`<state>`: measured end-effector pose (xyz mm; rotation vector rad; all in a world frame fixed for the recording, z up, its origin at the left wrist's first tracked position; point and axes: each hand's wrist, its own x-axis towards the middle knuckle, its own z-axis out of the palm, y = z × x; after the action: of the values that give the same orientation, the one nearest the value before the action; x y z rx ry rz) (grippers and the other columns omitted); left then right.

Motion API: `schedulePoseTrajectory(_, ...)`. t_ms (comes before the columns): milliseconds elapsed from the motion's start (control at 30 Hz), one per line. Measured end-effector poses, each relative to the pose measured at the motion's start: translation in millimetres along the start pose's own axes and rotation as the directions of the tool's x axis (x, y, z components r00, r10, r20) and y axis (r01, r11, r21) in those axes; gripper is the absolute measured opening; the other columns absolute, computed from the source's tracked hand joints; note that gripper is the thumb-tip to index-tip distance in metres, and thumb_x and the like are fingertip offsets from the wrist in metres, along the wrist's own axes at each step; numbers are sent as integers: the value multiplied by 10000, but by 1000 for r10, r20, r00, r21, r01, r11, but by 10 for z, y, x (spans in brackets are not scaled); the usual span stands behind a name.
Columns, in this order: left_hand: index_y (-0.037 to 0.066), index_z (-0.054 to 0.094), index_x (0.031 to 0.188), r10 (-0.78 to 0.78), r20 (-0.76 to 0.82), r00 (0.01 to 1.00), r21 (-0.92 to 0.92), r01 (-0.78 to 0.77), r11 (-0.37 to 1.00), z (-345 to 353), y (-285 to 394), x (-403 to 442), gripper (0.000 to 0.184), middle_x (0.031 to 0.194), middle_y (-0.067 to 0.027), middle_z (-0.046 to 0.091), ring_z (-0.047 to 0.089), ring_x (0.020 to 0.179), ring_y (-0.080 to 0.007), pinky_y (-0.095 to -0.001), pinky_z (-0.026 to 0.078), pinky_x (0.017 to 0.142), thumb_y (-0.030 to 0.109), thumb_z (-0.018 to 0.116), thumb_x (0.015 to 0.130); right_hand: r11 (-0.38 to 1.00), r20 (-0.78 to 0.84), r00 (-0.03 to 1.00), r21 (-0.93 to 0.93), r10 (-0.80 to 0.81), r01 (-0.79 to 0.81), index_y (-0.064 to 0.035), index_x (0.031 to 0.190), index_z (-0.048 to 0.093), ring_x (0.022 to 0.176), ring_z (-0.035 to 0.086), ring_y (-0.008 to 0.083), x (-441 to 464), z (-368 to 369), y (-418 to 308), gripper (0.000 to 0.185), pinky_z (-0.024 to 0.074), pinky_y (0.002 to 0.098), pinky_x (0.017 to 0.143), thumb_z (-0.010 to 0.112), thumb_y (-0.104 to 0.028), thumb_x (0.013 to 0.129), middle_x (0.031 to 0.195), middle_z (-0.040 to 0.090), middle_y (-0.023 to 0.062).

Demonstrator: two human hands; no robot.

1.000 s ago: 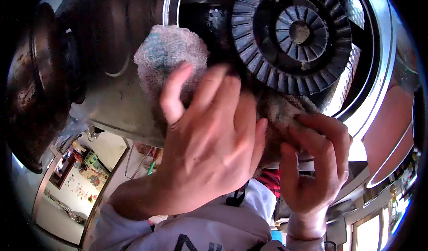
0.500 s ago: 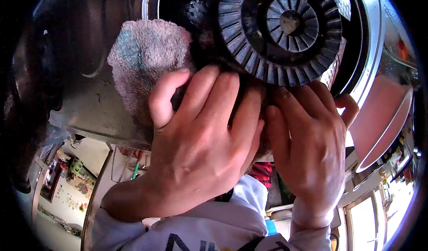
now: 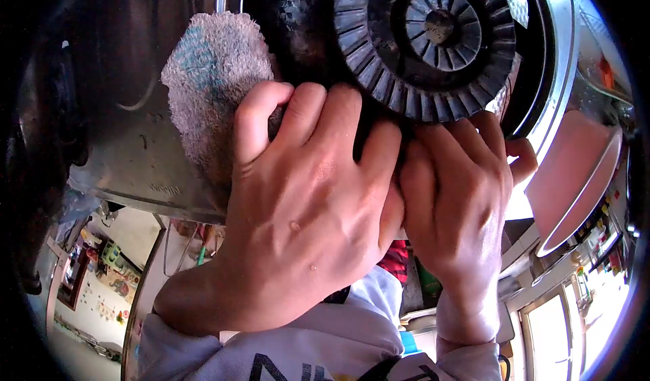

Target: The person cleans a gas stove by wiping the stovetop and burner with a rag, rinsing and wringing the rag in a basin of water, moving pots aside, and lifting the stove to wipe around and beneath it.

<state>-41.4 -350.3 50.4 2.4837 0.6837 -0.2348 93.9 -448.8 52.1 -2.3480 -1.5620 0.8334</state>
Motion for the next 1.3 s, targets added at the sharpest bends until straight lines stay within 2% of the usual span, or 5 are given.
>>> schedulePoseTrajectory(167,59,653,1067,11,-2,1000,-11,-11,1000,5,-20,-21,356,959,-109,523,554,938,-301,-474,334,950,209,647,744,999,-109,993,-23,-41,39,-21,965,699,924,565,306,-48,104,18,181,276,460,885,609,-148,873,888,621,117)
schedulePoseTrajectory(300,57,651,1070,5,18,1000,6,-5,1000,10,-44,-14,355,968,-112,529,555,944,-302,-472,332,957,211,638,751,1000,-64,998,-11,2,-3,-23,969,698,928,568,308,-26,106,-16,180,270,458,893,610,-150,875,896,620,120)
schedulePoseTrajectory(633,87,577,877,8,-49,999,-32,-9,999,48,-35,10,193,909,-121,502,548,912,-314,-476,342,934,217,628,744,1000,-111,994,-7,-14,13,-51,923,686,923,579,300,-45,124,17,143,265,463,872,613,-171,896,864,608,98)
schedulePoseTrajectory(1167,67,622,920,37,-51,998,-17,-38,999,56,-71,-7,234,924,-121,520,553,912,-314,-488,341,949,228,627,750,998,-145,989,61,0,9,-43,950,707,912,579,325,-56,165,-3,150,315,464,858,628,-144,874,885,630,113)
schedulePoseTrajectory(1300,66,642,956,20,8,1000,2,-20,1000,-7,-61,17,266,934,-123,528,558,920,-312,-486,343,953,230,630,747,1000,-66,998,22,23,-22,-44,932,697,890,569,312,-14,111,-11,151,303,459,854,623,-163,876,867,616,103)
